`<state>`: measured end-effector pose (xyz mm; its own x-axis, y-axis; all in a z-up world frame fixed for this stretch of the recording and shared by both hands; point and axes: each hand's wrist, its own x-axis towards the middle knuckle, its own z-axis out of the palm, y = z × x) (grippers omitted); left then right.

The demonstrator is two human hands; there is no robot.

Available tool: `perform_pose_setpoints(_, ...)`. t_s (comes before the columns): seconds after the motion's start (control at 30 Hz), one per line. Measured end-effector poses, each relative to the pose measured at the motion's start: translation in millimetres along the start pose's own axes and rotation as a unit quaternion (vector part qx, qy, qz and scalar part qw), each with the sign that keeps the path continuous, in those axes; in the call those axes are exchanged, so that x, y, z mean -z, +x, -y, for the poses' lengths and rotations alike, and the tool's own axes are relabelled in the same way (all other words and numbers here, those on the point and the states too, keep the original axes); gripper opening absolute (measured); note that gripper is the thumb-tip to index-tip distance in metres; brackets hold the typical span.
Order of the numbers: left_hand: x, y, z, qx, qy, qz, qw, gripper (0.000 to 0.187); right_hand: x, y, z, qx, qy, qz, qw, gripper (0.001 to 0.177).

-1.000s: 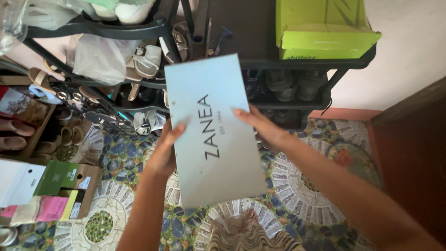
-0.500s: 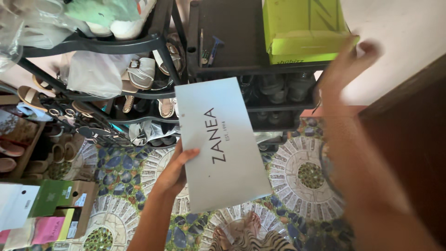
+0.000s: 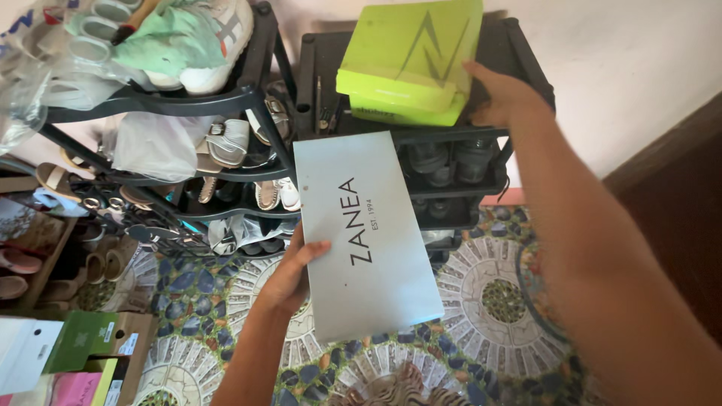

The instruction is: The person removes two shoe boxes from the top of a black plastic shoe rack and places them on the floor. They then take several pairs of shoes off the rack and place them on the floor. Finally, they use a brush to sweep dust off the top and sides of the shoe rack.

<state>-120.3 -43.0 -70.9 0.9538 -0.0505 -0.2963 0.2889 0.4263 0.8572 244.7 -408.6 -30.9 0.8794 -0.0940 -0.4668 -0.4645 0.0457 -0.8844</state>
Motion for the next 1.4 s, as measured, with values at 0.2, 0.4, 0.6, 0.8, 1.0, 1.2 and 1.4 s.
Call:
perform_pose_setpoints(0.2,5.1,-6.4,-15.8,0.018,0.001,-0.039,0.999,0.112,-40.5,23.5,-3.3,-0.022,-0.068,0.115,0.991,0.070)
perform_pose_setpoints(0.4,24.7,-8.0,-13.6,-0.016,-0.006,-0.021,1.000,0.107,-38.4,44.2,-9.9,-0.029,-0.109,0.048,0.992,0.050)
perform_pose_setpoints(0.6,29.8,-18.7,-24.9,-0.021,-0.006,-0.033,0.999,0.105,-44.1,63.8,-20.0,0.016,0.022,0.085,0.996,0.048)
perform_pose_setpoints(0.8,45.5,-25.4,-56.9,0.014,0.018,-0.032,0.999,0.108,-67.7,13.0,-6.8,0.041,0.056,0.064,0.996,0.046)
perform_pose_setpoints(1.0,67.5,-26.2,-98.0,-0.010,-0.003,-0.043,0.999,0.098,-87.3,15.9,-10.5,0.002,-0.091,0.079,0.993,0.057)
perform_pose_setpoints(1.2,77.4,-18.4,-97.1,-0.066,-0.029,-0.058,0.996,0.091,-100.6,62.5,-23.1,-0.047,0.056,0.192,0.979,0.062)
perform_pose_setpoints(1.4,91.6,-19.4,-101.4,-0.071,-0.014,-0.082,0.994,0.091,-105.8,-29.7,2.2,0.044,-0.099,0.056,0.993,0.096)
